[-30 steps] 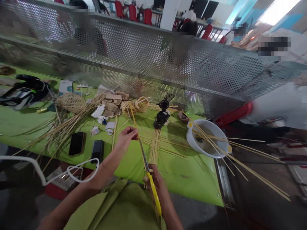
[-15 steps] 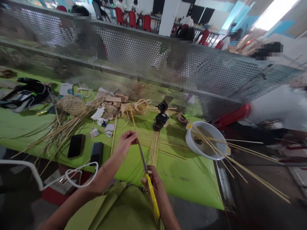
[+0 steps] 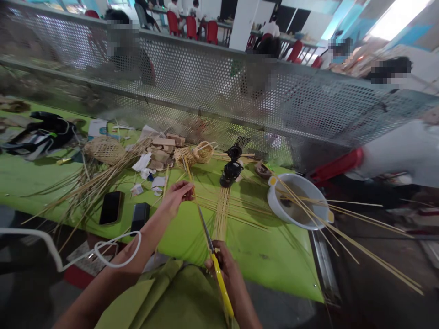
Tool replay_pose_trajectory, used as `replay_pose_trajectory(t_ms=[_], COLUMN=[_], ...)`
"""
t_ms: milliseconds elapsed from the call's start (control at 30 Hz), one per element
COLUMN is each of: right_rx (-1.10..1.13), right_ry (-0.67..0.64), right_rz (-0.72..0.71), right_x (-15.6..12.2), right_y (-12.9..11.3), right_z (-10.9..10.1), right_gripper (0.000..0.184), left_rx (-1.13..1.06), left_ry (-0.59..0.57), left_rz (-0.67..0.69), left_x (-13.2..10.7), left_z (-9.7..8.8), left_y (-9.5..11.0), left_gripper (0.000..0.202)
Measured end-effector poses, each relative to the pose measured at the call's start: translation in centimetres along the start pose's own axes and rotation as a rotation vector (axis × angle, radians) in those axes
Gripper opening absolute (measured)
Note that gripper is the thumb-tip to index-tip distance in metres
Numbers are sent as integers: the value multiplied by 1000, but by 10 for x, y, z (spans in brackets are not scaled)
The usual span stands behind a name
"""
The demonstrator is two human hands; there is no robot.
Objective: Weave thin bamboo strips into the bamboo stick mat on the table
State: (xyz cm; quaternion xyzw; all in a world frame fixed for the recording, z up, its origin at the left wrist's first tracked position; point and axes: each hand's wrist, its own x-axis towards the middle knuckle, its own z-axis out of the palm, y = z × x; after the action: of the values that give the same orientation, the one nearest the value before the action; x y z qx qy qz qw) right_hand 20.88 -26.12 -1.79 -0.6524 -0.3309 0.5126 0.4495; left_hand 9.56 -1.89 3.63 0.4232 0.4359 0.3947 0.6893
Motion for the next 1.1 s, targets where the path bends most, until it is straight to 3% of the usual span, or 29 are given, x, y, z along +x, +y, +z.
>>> replay_pose_trajectory(t_ms=[100, 267, 433, 733, 1100], right_rx=[-56, -184, -217, -93, 41], right_ry=[-3, 2, -60, -52, -27], right_rz=[-36, -125, -108, -87, 17], right_x=[-3, -4, 0, 3, 6], right_y=[-11, -24, -26, -36, -18], right_z=[1, -1, -2, -1, 7], right_gripper=[45, 45, 44, 39, 50], left_rx=[6, 10, 23, -11, -44], left_ry=[-59, -50, -95, -74, -48], left_rz=[-6, 21, 31, -24, -33], left_x=[0, -1, -5, -5, -6], left_z=[-3, -5, -2, 2, 1], left_y=[2, -1, -9, -23, -27], left_gripper=[34, 37, 28, 31, 30])
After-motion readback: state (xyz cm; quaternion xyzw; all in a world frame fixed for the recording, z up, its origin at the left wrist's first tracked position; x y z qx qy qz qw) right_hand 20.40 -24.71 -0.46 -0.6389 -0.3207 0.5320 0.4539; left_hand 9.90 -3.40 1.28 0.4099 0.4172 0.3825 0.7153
